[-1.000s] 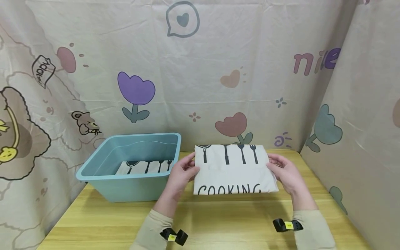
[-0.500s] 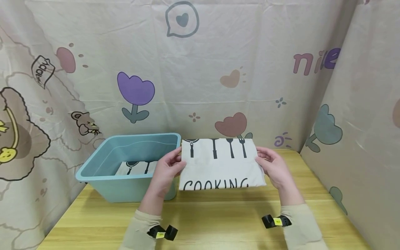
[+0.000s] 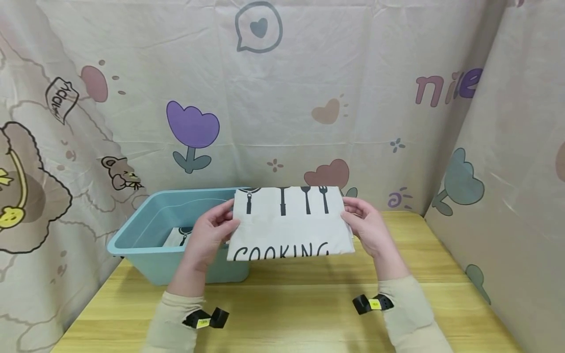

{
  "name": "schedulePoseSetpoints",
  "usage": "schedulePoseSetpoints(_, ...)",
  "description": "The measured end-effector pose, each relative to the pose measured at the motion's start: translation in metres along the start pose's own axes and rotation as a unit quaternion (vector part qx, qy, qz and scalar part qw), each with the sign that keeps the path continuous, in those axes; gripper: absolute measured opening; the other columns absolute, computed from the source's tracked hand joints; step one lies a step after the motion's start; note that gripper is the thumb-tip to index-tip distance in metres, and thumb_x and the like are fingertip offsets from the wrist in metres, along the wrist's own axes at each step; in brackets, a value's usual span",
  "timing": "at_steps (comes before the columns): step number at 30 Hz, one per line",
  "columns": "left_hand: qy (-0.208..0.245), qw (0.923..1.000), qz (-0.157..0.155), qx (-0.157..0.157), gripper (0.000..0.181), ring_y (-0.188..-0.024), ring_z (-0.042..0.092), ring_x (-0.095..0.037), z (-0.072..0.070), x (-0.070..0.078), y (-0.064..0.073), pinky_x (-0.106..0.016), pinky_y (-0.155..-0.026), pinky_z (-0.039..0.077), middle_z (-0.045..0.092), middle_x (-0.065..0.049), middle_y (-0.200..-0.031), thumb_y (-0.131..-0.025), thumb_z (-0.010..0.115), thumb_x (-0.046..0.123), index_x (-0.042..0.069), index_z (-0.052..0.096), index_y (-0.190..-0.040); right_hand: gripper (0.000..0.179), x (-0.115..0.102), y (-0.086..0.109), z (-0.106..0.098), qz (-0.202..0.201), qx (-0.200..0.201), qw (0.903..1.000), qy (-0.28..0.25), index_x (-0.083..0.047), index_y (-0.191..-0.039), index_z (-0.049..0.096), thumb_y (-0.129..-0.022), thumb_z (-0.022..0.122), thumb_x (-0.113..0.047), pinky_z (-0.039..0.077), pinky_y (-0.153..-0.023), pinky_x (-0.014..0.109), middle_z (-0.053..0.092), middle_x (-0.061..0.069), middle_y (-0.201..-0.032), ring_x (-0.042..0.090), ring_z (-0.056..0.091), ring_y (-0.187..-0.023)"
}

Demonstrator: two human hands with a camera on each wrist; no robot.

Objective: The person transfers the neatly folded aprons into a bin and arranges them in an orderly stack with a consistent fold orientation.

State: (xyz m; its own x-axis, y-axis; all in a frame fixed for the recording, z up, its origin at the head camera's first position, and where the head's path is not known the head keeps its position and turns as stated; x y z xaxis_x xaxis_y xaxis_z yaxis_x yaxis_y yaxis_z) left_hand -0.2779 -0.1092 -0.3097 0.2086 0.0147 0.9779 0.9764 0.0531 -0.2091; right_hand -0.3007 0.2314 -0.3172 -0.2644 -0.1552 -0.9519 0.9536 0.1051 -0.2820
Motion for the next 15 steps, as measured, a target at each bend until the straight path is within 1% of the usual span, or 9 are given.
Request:
schedulePoseSetpoints(4, -0.014, 0.9999, 0.001, 0.000, 0.053, -0.084, 0.056, -0.016, -0.014, 0.004, -0.005, -0.023, -0.067, 0.052, 0.058, -0.013, -0.104, -0.090, 0.065, -0.005, 0.004, 0.054, -0.142, 0.033, -0.002, -0.006, 0.014, 0.014, -0.003, 0.9998, 0.016, 0.009, -0.128, 0.051, -0.096, 0.055, 0.007, 0.056, -0.068, 0.022, 0.057, 0.001, -0.096, 0.009, 0.058, -0.084)
schedulePoseSetpoints(7, -0.036, 0.9994, -0.001, -0.002, 0.052, -0.087, 0.056, -0.015, -0.025, 0.007, -0.008, -0.023, -0.069, 0.052, 0.058, -0.012, -0.106, -0.092, 0.064, -0.003, 0.004, 0.053, -0.143, 0.039, -0.002, -0.011, 0.024, 0.020, -0.004, 0.9994, 0.027, 0.015, -0.133, 0.043, -0.096, 0.054, 0.007, 0.056, -0.068, 0.021, 0.055, 0.001, -0.097, 0.008, 0.057, -0.084)
schedulePoseSetpoints(10, -0.058, 0.9983, -0.009, 0.004, 0.051, -0.089, 0.055, -0.017, -0.036, 0.008, -0.010, -0.023, -0.070, 0.052, 0.057, -0.011, -0.107, -0.093, 0.063, 0.000, 0.007, 0.053, -0.143, 0.042, -0.001, -0.015, 0.034, 0.023, -0.006, 0.9992, 0.033, 0.017, -0.135, 0.039, -0.096, 0.053, 0.007, 0.055, -0.068, 0.020, 0.054, 0.001, -0.097, 0.007, 0.055, -0.085)
schedulePoseSetpoints(15, -0.096, 0.9948, -0.026, 0.022, 0.050, -0.090, 0.054, -0.016, -0.052, 0.010, -0.014, -0.023, -0.068, 0.051, 0.059, -0.010, -0.109, -0.094, 0.065, 0.005, 0.010, 0.054, -0.143, 0.042, 0.004, -0.023, 0.050, 0.027, -0.013, 0.9992, 0.028, 0.016, -0.135, 0.039, -0.096, 0.051, 0.008, 0.055, -0.067, 0.020, 0.053, 0.002, -0.097, 0.007, 0.055, -0.085)
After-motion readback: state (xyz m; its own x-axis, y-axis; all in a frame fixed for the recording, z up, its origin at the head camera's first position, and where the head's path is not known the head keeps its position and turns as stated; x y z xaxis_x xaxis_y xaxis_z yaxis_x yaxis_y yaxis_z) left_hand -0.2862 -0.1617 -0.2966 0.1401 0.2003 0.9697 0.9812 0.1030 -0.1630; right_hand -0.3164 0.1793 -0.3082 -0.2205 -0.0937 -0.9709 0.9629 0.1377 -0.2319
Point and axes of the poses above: each hand's wrist, its own y-axis away from the middle knuckle, its own z-axis out of the palm, x = y × z, the point moved 6 cm from there along -y, towards the middle knuckle
